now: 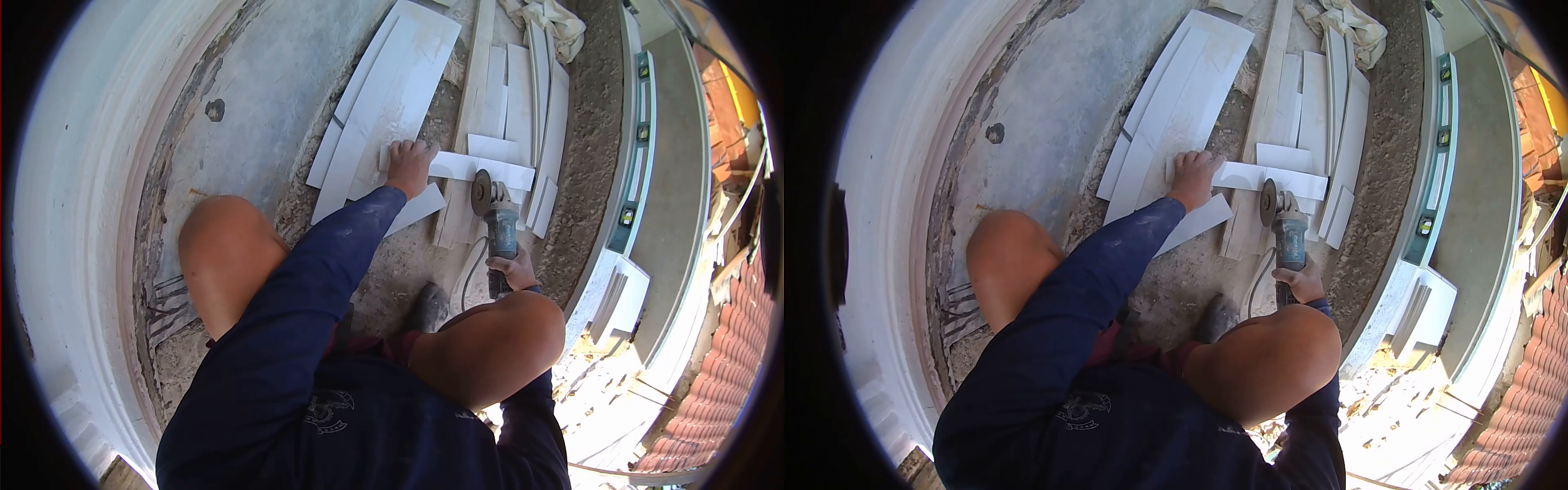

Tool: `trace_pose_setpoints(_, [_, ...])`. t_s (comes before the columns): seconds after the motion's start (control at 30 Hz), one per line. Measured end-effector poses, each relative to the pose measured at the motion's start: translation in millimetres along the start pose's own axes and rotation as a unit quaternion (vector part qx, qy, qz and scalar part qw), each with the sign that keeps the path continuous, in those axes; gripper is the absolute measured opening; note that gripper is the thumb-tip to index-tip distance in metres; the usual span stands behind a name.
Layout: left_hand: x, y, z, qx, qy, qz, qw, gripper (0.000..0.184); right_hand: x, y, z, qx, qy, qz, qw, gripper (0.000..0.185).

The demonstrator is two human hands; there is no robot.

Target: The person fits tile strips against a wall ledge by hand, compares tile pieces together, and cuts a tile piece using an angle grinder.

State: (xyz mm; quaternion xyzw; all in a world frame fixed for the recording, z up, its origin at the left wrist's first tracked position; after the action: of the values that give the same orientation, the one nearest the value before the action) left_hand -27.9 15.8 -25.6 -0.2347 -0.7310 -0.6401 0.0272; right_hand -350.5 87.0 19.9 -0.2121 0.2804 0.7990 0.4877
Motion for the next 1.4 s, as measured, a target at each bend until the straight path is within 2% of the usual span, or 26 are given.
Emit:
trace_pose_setpoints(0.13, [0, -2, 0, 0.024, -0.004, -0.024, 0.999, 0.042, 0, 0, -1, -0.001, -0.001, -0.005, 1.000, 0.053])
trace_pose_setpoints(0.57, [3, 3, 0, 0.009, 0.004, -0.009, 1.000, 0.044, -37, -5, 13, -0.002, 0.013, -0.030, 0.999, 0.054])
trace_pose_setpoints(0.63, [2, 1, 0, 0.011, 0.003, -0.009, 1.000, 0.044, -41, -3, 10, 0.001, 0.019, -0.023, 1.000, 0.053])
trace_pose_setpoints(0.73, [0, -2, 0, 0.015, 0.001, -0.001, 1.000, 0.054, -46, -1, 4, 0.000, 0.027, -0.023, 0.999, 0.051])
trace_pose_setpoints(0.97, [0, -4, 0, 0.016, 0.003, -0.004, 1.000, 0.052, -61, -3, 4, 0.016, 0.031, -0.016, 0.999, 0.045])
trace_pose_setpoints(1.17, [1, 0, 0, 0.010, 0.005, -0.002, 1.000, 0.051, -42, -5, 4, 0.015, 0.061, -0.009, 0.998, 0.045])
trace_pose_setpoints(1.4, [0, -3, -1, 0.016, 0.003, -0.005, 1.000, 0.052, -16, -3, 6, 0.001, 0.014, 0.002, 1.000, 0.051])
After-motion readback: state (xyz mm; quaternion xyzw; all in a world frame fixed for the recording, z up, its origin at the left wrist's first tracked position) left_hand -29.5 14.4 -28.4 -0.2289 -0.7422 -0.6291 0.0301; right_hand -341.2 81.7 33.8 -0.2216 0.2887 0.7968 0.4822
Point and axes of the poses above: each hand's wrist, its own z-axis away from the middle knuckle, its own y-axis out of the back of the hand, x = y × z, the point moved 2 cm from there along -z, towards the middle knuckle, and after that the axes turned 14 degrees about -y, right-handed, at the moved point
